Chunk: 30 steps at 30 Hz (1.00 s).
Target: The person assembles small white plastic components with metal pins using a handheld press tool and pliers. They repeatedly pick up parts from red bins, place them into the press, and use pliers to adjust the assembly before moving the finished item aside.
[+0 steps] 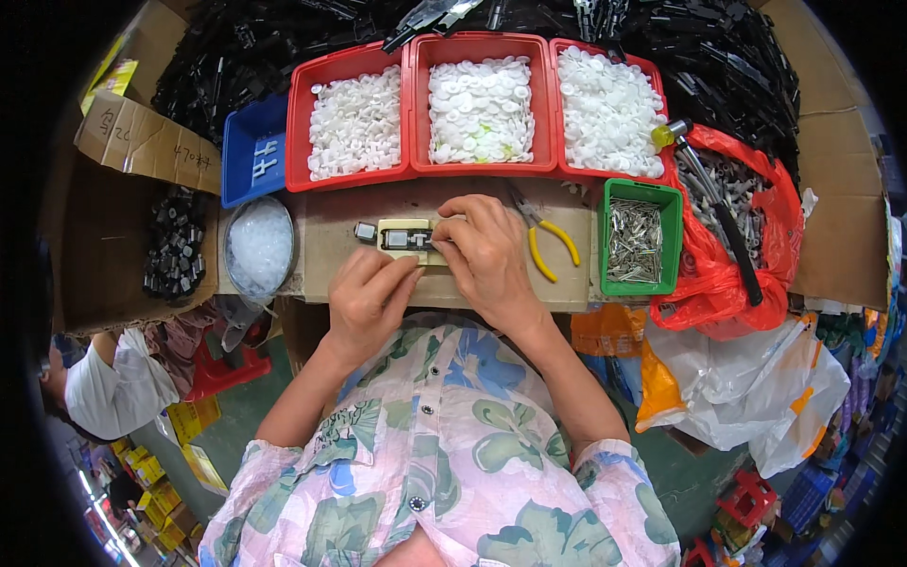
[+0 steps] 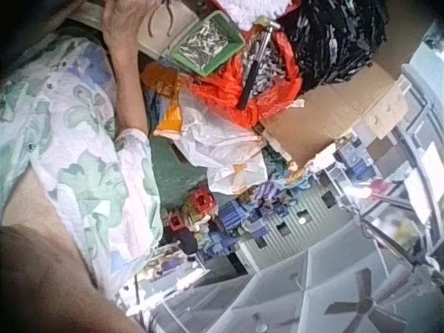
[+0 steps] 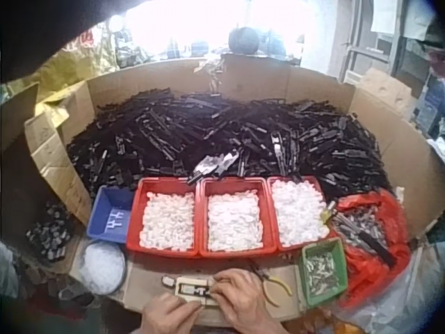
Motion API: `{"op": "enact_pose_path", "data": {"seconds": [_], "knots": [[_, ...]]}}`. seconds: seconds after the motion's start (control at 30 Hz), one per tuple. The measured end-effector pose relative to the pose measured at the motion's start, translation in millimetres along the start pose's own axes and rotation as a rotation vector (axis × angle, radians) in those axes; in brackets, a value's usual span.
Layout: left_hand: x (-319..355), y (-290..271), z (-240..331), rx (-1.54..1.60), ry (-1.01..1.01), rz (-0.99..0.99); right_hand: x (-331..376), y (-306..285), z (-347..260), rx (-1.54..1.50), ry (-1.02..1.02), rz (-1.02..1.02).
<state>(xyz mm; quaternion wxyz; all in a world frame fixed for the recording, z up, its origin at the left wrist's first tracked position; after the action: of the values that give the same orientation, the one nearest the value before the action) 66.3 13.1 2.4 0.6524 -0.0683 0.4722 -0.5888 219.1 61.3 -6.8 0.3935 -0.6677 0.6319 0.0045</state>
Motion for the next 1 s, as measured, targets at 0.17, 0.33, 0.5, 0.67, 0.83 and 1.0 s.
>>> {"op": "enact_pose_path", "data": {"seconds": [0.17,0.33,0.5,0.67,0.83,1.0], "knots": [[2,10,1,-0.080,0.126,-0.052,1,4,-2,0.042,-0.017,-0.037],[0,13,1,-0.126,0.171,-0.104,-1,4,-1,0.018,0.029,-0.085],[2,14,-1,-0.117,0.207,-0.102,-4,7,7,-0.014,0.041,-0.121],[1,16,-4,-0.117,0.226,-0.109,-7,4,4,-0.014,0.056,-0.155],[2,18,-6,-0.122,0.222,-0.095,-4,3,2,0.019,0.009,-0.113],[1,17,-6,-0.137,0.225,-0.106,3,4,-6,0.120,-0.158,-0.123]]}}
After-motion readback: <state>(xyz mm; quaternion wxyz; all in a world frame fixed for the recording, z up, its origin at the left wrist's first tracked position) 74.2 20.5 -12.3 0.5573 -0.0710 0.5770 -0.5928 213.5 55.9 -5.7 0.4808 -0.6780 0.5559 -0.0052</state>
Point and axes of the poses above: each hand's wrist, its own x-axis away from the middle knuckle, its own y-axis out of the palm, z = x × y, the point moved 6 cm from there along -x, towards the middle knuckle, and after that the axes turned 9 degrees about z, right-handed, at the moved point
